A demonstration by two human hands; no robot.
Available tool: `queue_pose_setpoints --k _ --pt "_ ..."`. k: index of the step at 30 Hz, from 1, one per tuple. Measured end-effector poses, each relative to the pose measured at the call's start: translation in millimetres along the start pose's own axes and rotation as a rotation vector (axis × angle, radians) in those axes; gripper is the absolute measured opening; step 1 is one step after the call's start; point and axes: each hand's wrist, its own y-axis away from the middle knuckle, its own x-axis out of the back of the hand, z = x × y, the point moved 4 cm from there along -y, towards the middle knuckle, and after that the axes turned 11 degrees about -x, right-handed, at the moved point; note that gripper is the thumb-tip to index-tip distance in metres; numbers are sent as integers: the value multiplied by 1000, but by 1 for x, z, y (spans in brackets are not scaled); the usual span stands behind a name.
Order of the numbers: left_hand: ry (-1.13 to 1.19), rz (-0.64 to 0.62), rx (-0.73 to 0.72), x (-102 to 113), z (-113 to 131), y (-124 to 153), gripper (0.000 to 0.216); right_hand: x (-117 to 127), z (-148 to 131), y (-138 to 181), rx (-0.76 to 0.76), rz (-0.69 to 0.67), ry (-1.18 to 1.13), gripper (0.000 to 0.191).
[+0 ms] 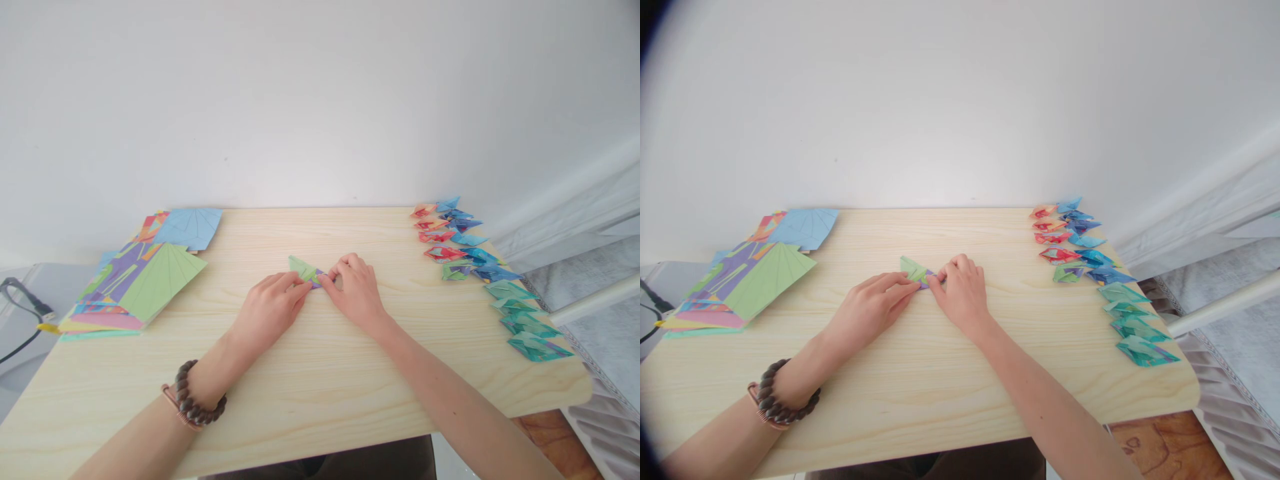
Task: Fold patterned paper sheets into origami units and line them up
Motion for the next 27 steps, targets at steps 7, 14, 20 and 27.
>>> queue_pose_setpoints --k 7,14,20,27 --pt "-27 8 -14 0 0 -1 20 -1 0 0 -4 2 12 26" --pt "-42 -14 -26 0 0 -2 21 -1 -1 -1 -4 1 11 26" --pt "-64 -10 -32 0 0 -2 21 0 -2 -1 -4 7 23 25" --pt "-93 -46 -28 3 4 -3 22 0 -2 0 -5 9 19 24"
